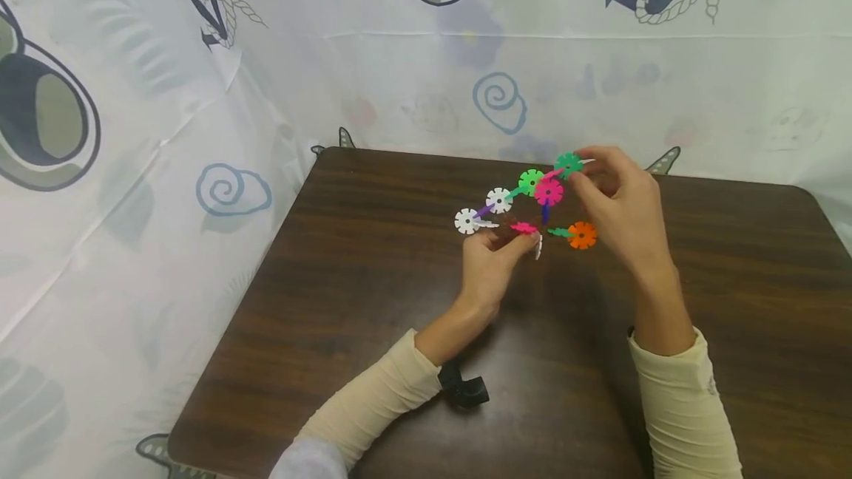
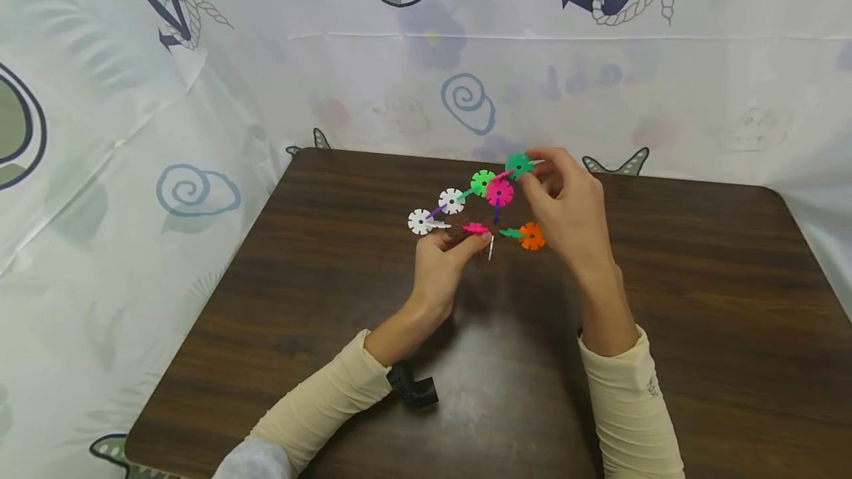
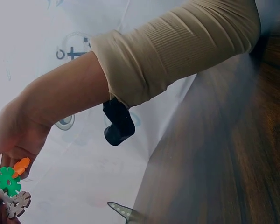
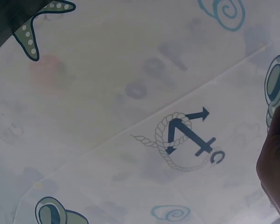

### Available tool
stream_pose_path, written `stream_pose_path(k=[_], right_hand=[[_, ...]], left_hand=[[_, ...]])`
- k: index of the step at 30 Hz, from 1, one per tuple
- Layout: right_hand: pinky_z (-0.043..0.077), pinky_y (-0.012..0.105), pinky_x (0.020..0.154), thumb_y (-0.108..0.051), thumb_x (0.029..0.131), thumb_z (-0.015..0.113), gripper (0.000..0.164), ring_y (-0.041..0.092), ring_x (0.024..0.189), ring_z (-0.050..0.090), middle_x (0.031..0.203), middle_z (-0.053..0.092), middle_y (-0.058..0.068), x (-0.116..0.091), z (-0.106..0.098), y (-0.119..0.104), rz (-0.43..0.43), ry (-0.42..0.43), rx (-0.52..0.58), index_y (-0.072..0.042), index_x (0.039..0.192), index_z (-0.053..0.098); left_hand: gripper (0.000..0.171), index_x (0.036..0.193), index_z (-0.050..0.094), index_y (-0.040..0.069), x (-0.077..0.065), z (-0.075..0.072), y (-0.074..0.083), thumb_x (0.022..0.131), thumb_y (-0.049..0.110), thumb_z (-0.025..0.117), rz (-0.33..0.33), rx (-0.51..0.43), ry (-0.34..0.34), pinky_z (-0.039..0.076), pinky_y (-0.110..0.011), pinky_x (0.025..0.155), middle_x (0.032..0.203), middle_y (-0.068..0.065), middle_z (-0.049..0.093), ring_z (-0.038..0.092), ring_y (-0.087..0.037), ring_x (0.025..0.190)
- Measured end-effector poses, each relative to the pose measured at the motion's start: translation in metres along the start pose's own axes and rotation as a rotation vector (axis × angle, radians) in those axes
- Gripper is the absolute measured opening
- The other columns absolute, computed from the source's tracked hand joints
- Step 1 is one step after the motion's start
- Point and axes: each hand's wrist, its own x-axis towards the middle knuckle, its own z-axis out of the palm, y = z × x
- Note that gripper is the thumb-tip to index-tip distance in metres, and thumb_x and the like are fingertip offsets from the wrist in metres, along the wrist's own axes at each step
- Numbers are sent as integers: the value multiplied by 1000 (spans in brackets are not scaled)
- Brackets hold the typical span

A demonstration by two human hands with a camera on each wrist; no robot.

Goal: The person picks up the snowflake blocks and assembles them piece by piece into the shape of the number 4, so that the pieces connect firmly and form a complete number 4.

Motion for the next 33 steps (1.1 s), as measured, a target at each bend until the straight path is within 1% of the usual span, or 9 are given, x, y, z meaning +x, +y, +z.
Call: stream_pose_path(k=[4, 8, 10, 14, 16, 21, 25, 29, 33], right_hand=[[49, 17, 56, -31, 101, 64, 34, 8, 63, 62, 103, 73, 8, 0, 0, 0, 29, -24, -21, -16, 131, 67], [49, 18, 56, -32, 101, 63, 36, 5, 62, 61, 106, 73, 11, 0, 1, 1, 47, -49, -29, -15, 133, 66], [48, 19, 55, -32, 101, 63, 36, 6, 62, 61, 106, 73, 11, 0, 1, 1, 53, -59, -35, -15, 133, 65], [49, 21, 55, -32, 102, 62, 36, 13, 64, 63, 104, 73, 8, 0, 1, 4, 65, -67, -52, -16, 133, 65], [49, 21, 55, -32, 102, 62, 35, 14, 65, 63, 104, 73, 8, 1, 1, 5, 75, -70, -60, -16, 132, 65], [48, 22, 57, -32, 102, 62, 36, 14, 67, 63, 107, 74, 12, 3, 1, 7, 100, -89, -65, -15, 133, 65], [48, 21, 58, -32, 101, 63, 36, 18, 69, 65, 109, 74, 13, 4, 1, 9, 120, -110, -62, -14, 133, 65], [48, 22, 61, -32, 101, 62, 38, 13, 69, 63, 108, 73, 11, 5, 1, 12, 141, -139, -81, -13, 134, 64], [47, 23, 65, -31, 102, 61, 39, 9, 70, 61, 108, 73, 12, 5, 2, 16, 157, -171, -110, -12, 135, 63]], left_hand=[[21, 97, 75, -11, 0, -1, -2, 84, 5, 79, -9, -1, -2, 54, -23, 73, 81, 4, 76, 67, -4, 75], [20, 98, 75, -11, -1, -2, -4, 85, 4, 78, -11, 6, -5, 54, -25, 74, 81, 5, 76, 66, -4, 75], [20, 98, 75, -11, -1, -2, -4, 85, 4, 78, -15, 4, -7, 54, -25, 73, 80, 6, 75, 66, -4, 75], [20, 97, 74, -11, 0, -1, -6, 84, 4, 78, -22, -5, -5, 53, -22, 71, 78, 7, 74, 65, -4, 74], [20, 96, 74, -11, 0, 0, -6, 84, 4, 78, -25, -8, 0, 52, -20, 71, 78, 7, 74, 65, -5, 74], [19, 96, 75, -10, 2, -1, -8, 84, 5, 78, -35, 17, 3, 51, -21, 71, 76, 8, 73, 63, -4, 75], [20, 95, 77, -10, 3, -2, -9, 84, 6, 79, -33, 41, 4, 51, -21, 70, 77, 9, 72, 62, -4, 75], [20, 95, 77, -10, 3, -3, -11, 84, 7, 79, -43, 49, 0, 51, -22, 70, 76, 9, 71, 62, -4, 74], [19, 94, 77, -9, 1, -2, -14, 84, 7, 79, -62, 42, 10, 50, -22, 70, 74, 8, 72, 63, -4, 72]])
